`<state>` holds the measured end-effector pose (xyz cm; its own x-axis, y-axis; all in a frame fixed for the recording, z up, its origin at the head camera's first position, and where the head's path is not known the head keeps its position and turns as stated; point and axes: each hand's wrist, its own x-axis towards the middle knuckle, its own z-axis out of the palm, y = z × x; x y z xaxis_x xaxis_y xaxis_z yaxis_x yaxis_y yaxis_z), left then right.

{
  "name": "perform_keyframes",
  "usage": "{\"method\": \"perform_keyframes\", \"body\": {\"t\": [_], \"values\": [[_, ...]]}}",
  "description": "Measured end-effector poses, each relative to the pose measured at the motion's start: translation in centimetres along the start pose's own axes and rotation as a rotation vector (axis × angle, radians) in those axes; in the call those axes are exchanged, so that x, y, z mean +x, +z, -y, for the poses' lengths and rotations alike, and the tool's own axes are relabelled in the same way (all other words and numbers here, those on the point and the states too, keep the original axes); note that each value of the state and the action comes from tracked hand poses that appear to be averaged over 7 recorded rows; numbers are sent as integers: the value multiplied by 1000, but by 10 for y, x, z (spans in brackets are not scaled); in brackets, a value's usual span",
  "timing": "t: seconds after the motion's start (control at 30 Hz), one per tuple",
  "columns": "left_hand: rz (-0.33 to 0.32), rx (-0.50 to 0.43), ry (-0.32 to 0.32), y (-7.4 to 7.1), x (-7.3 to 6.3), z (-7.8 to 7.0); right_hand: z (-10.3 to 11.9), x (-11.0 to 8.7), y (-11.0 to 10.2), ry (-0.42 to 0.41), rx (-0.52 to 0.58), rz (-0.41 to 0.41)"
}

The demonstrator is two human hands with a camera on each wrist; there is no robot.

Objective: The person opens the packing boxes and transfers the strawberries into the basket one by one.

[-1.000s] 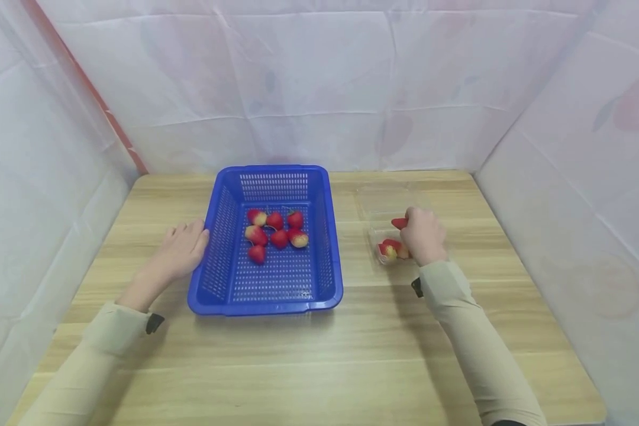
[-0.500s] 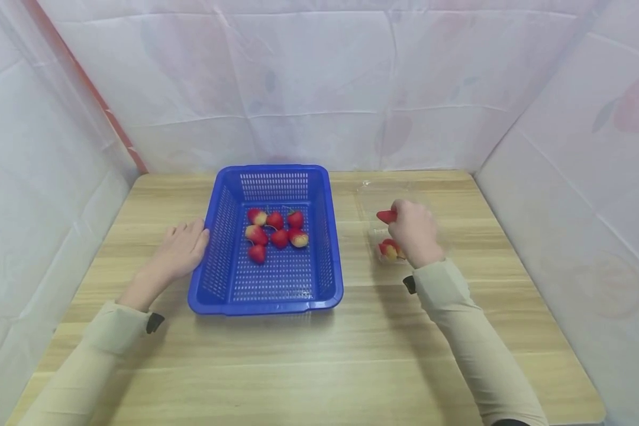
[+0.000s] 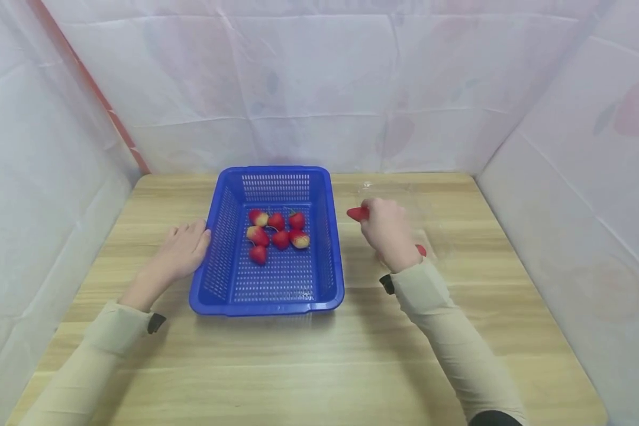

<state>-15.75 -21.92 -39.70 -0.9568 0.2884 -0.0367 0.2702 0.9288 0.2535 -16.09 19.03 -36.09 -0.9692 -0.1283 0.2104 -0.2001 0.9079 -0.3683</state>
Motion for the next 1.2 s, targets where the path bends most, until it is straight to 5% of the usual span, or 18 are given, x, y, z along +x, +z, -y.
{"method": "perform_keyframes", "body": {"t": [0.57,1.0,1.2], "values": [[-6,-11,2,1,0,0,93,10,13,-144,63,128],[2,-20,2,3,0,0,120,25,56,-116,79,373],[6,-6,2,3,1,1,123,29,80,-100,72,413]]}}
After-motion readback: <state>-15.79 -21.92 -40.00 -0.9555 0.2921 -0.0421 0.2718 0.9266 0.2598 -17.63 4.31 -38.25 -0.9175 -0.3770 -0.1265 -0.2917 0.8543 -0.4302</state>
